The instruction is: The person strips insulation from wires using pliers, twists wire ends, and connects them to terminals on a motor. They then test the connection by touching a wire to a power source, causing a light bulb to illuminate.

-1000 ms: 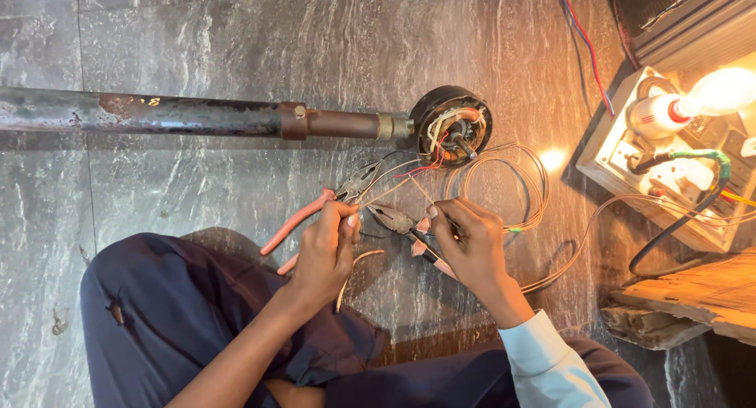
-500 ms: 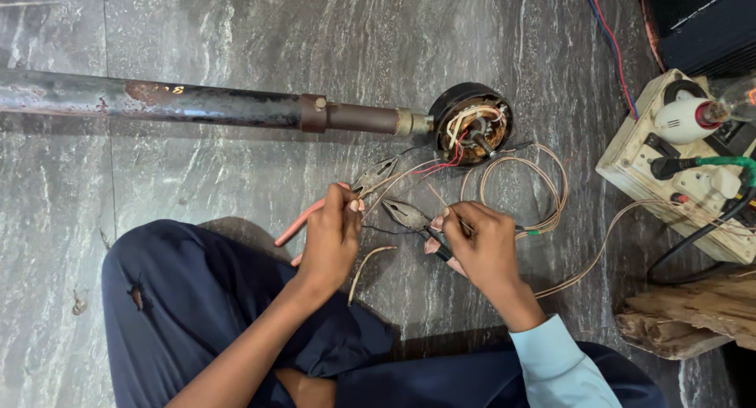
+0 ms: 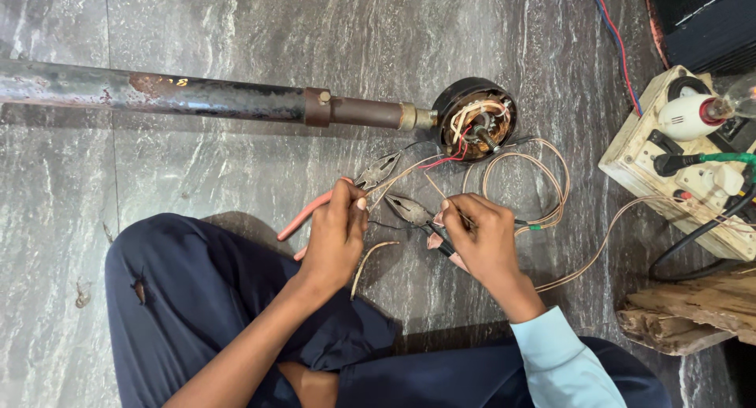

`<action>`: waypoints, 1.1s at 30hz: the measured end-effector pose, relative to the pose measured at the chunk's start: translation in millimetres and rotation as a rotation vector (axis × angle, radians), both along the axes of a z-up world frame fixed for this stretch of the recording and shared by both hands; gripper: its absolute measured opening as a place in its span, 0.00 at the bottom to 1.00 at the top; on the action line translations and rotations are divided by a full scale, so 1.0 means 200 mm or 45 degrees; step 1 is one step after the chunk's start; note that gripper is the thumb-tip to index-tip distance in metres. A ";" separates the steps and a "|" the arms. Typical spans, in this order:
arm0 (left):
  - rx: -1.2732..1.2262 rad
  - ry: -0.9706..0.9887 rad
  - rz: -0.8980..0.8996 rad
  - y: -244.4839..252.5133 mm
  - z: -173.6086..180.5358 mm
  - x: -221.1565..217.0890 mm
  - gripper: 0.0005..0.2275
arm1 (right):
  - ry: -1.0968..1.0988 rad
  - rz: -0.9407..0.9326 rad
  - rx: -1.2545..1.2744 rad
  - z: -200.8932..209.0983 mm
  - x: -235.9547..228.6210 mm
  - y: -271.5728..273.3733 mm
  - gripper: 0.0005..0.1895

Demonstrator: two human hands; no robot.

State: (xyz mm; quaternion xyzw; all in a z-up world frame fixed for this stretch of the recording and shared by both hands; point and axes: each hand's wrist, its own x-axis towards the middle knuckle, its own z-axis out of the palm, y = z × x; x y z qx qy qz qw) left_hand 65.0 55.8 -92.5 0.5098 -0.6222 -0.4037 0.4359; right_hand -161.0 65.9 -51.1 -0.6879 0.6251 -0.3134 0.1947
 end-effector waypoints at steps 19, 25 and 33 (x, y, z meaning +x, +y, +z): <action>-0.004 0.002 0.003 0.01 0.00 -0.02 0.02 | 0.062 0.000 -0.057 -0.01 0.00 -0.01 0.08; 0.032 0.020 -0.014 0.01 0.01 -0.02 0.02 | 0.083 -0.017 -0.064 -0.01 0.01 -0.01 0.08; 0.040 0.003 -0.011 0.01 0.01 -0.02 0.02 | 0.049 0.040 -0.094 -0.01 0.00 -0.01 0.08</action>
